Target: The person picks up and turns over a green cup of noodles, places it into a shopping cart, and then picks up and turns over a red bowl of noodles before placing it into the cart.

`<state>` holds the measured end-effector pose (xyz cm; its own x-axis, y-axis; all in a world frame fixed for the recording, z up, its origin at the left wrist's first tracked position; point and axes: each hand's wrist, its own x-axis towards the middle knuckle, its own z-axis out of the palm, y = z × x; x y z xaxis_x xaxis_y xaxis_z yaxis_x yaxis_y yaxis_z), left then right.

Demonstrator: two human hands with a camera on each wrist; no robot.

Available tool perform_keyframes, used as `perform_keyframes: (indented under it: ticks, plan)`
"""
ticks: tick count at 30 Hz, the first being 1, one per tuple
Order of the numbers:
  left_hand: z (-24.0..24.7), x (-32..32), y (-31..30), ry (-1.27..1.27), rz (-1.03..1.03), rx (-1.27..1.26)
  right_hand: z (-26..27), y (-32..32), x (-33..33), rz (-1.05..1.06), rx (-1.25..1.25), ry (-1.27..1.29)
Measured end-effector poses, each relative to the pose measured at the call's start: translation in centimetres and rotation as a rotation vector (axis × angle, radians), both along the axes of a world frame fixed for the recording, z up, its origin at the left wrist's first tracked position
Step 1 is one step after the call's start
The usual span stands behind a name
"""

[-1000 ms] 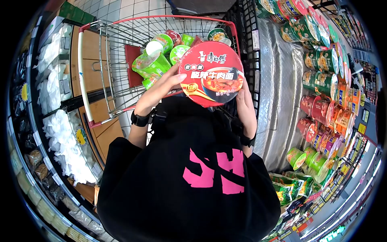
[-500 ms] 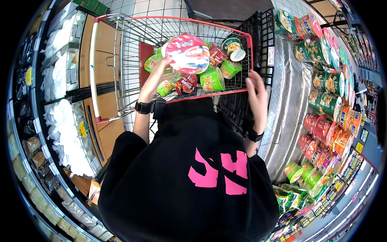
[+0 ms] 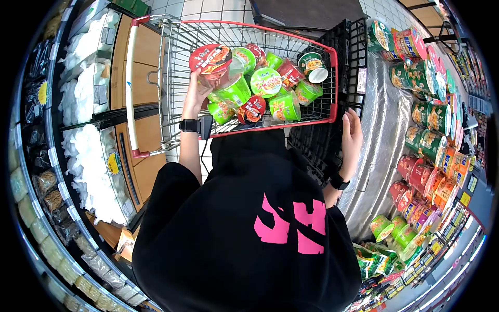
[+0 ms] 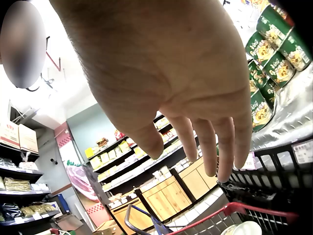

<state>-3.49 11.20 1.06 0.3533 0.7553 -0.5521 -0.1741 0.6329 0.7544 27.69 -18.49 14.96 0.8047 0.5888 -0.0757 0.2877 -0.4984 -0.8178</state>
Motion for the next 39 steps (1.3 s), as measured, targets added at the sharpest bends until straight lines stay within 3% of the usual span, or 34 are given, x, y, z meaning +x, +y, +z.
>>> perform_keyframes:
  ticks: [7, 17, 36, 39]
  plan:
    - [-1.9, 0.1, 0.9, -0.014, 0.085, -0.138, -1.2, 1.2, -1.0, 0.052, -0.048, 0.072]
    - [-5.5, -0.2, 4.6, 0.072, 0.005, -0.100, -2.4, 1.7, -2.4, 0.070, -0.114, 0.078]
    - [-12.1, -1.8, 7.0, 0.161, -0.054, -0.286, -5.1, 1.2, -2.9, 0.077, -0.146, 0.167]
    - [-11.3, -1.3, 6.4, 0.145, -0.082, -0.233, -12.9, 0.5, -1.6, 0.102, 0.052, 0.299]
